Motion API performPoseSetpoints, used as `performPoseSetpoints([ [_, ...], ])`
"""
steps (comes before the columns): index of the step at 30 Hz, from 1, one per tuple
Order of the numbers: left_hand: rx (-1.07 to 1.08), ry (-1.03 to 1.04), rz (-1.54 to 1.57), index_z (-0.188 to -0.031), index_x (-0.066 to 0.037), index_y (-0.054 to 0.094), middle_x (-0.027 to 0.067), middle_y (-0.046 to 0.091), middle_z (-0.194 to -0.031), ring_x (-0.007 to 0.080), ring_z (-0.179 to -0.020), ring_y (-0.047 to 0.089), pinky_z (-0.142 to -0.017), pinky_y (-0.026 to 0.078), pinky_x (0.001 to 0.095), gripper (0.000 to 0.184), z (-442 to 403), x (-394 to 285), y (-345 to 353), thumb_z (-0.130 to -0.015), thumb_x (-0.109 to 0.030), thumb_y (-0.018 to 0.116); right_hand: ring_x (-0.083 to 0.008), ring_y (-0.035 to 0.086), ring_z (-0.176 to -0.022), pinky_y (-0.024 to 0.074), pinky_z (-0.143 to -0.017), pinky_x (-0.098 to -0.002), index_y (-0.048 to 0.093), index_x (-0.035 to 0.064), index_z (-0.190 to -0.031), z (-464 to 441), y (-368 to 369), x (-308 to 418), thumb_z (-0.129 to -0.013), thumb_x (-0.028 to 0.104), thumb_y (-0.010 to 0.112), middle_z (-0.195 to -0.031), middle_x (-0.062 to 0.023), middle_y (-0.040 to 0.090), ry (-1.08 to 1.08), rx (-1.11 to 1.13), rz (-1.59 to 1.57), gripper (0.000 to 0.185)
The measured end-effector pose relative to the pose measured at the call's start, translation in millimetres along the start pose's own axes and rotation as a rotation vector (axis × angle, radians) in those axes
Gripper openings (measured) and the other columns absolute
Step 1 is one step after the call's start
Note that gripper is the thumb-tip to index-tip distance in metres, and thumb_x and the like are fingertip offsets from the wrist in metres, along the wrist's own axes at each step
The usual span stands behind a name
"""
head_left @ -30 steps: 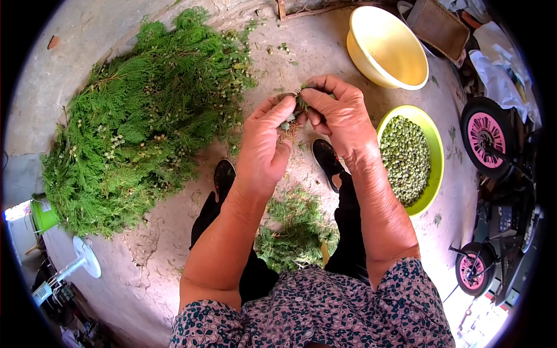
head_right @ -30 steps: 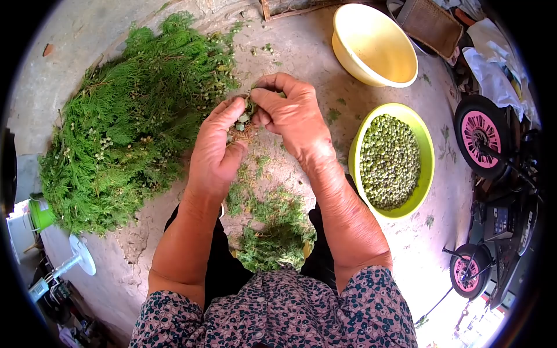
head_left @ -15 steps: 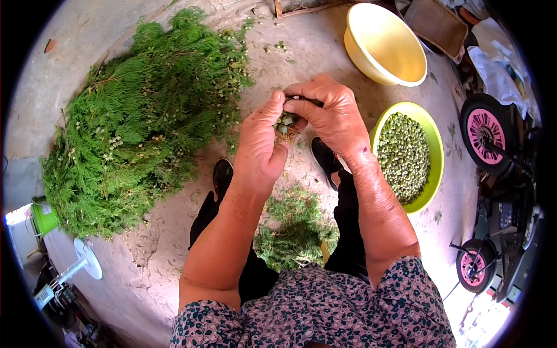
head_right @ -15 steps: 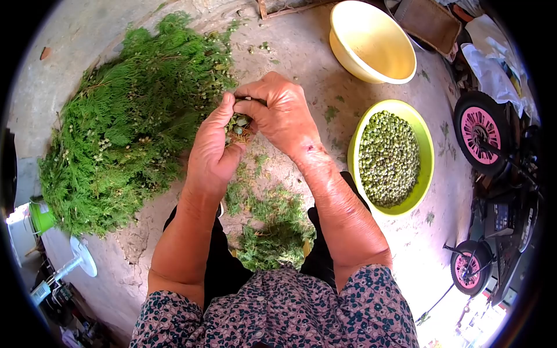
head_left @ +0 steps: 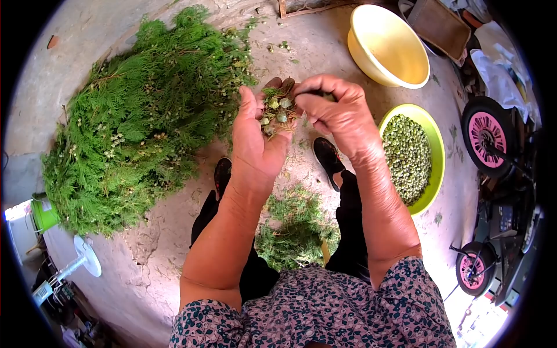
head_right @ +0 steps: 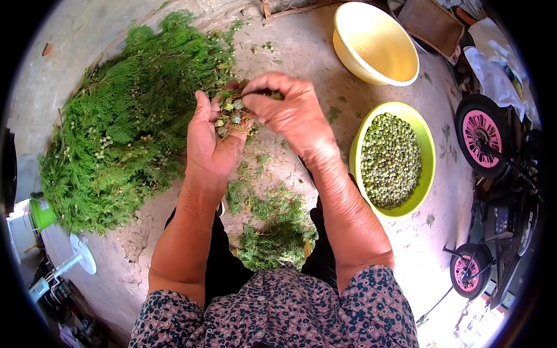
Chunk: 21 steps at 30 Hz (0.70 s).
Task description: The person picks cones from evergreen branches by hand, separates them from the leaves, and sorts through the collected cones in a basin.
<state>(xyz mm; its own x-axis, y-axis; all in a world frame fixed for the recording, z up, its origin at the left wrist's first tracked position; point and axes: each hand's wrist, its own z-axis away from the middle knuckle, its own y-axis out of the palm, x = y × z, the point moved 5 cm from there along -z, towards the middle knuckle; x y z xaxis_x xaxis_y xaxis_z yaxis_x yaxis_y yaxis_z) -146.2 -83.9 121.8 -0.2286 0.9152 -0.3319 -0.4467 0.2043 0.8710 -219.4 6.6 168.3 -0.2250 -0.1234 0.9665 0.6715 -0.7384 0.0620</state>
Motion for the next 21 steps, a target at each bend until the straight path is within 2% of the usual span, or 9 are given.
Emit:
performPoseSetpoints([
  [1,0.024,0.004,0.007,-0.119,0.003,0.043,0.0134,0.053,-0.113,0.0238,-0.103,0.052,-0.092,0.042,0.0356,0.055,-0.2,-0.4,0.6,-0.093,-0.044,0.031,-0.0187,0.059,-0.069,0.0474,-0.06,-0.0281,0.065,0.0008,-0.083,-4.4,0.4,-2.9,-0.074,0.004,0.064,-0.076,-0.0077,0.061,-0.26,-0.055,0.22,0.01],
  [4,0.048,0.011,-0.043,-0.12,0.003,0.043,0.0125,0.053,-0.114,0.0218,-0.104,0.051,-0.091,0.043,0.0333,0.056,1.4,-0.4,2.5,-0.094,-0.044,0.027,-0.0253,0.06,-0.071,0.0483,-0.067,-0.0311,0.064,0.0014,-0.087,0.6,9.2,5.6,-0.069,0.003,0.066,-0.076,-0.0121,0.06,-0.511,-0.151,0.583,0.018],
  [9,0.019,0.003,-0.126,-0.12,0.002,0.044,0.0095,0.054,-0.111,0.0179,-0.101,0.053,-0.088,0.044,0.0302,0.057,5.0,0.2,6.2,-0.095,-0.044,0.023,-0.0244,0.059,-0.069,0.0486,-0.064,-0.0297,0.064,0.0015,-0.086,0.8,8.0,9.6,-0.071,0.004,0.066,-0.079,-0.0124,0.06,-0.54,-0.2,0.607,0.016],
  [11,0.053,0.016,-0.089,-0.119,0.002,0.044,0.0125,0.055,-0.111,0.0225,-0.101,0.053,-0.09,0.043,0.0359,0.056,2.8,-0.3,3.3,-0.093,-0.046,0.031,-0.017,0.057,-0.062,0.0455,-0.052,-0.0266,0.062,0.0014,-0.088,0.5,1.9,2.7,-0.076,0.007,0.065,-0.079,-0.0076,0.06,-0.105,-0.151,0.177,0.013],
  [12,0.052,0.017,-0.088,-0.119,0.002,0.044,0.0125,0.055,-0.111,0.0225,-0.101,0.053,-0.09,0.043,0.0359,0.056,1.5,-0.2,2.2,-0.093,-0.046,0.031,-0.017,0.057,-0.062,0.0455,-0.052,-0.0266,0.062,0.0014,-0.088,-0.7,-2.6,2.0,-0.076,0.007,0.065,-0.079,-0.0076,0.06,-0.105,-0.149,0.177,0.013],
  [15,0.07,-0.014,0.029,-0.119,0.002,0.044,0.0128,0.055,-0.11,0.0229,-0.099,0.054,-0.088,0.045,0.0362,0.056,-3.3,1.5,-0.6,-0.093,-0.046,0.03,-0.0102,0.05,-0.053,0.0326,-0.04,-0.0204,0.057,0.0008,-0.096,-6.0,-3.6,-10.4,-0.08,0.008,0.063,-0.076,-0.0047,0.058,0.061,0.021,-0.601,0.018],
  [18,0.114,-0.02,0.064,-0.119,0.002,0.043,0.0127,0.055,-0.11,0.0232,-0.1,0.054,-0.089,0.044,0.0361,0.057,-4.2,1.9,-0.3,-0.093,-0.046,0.03,-0.0106,0.048,-0.054,0.0286,-0.037,-0.0186,0.055,-0.0002,-0.094,-5.8,1.0,-14.5,-0.08,0.005,0.06,-0.082,-0.0092,0.059,0.056,0.019,-0.51,0.016],
  [19,0.093,-0.012,0.047,-0.119,0.002,0.044,0.0117,0.055,-0.109,0.022,-0.099,0.054,-0.088,0.044,0.0347,0.056,-3.3,1.7,0.8,-0.093,-0.046,0.03,-0.0105,0.053,-0.057,0.0396,-0.043,-0.0225,0.06,0.0001,-0.091,-5.1,1.3,-13.8,-0.08,0.004,0.062,-0.077,-0.006,0.059,0.036,0.043,-0.366,0.013],
  [21,0.072,-0.006,0.03,-0.119,0.002,0.044,0.0108,0.055,-0.108,0.0208,-0.099,0.053,-0.087,0.044,0.0334,0.056,-2.3,2.2,0.6,-0.094,-0.046,0.03,-0.0124,0.054,-0.063,0.043,-0.052,-0.0236,0.061,-0.0001,-0.093,-5.6,7.3,-11.4,-0.078,0.005,0.063,-0.08,-0.0058,0.059,-0.17,-0.017,-0.057,0.015],
])
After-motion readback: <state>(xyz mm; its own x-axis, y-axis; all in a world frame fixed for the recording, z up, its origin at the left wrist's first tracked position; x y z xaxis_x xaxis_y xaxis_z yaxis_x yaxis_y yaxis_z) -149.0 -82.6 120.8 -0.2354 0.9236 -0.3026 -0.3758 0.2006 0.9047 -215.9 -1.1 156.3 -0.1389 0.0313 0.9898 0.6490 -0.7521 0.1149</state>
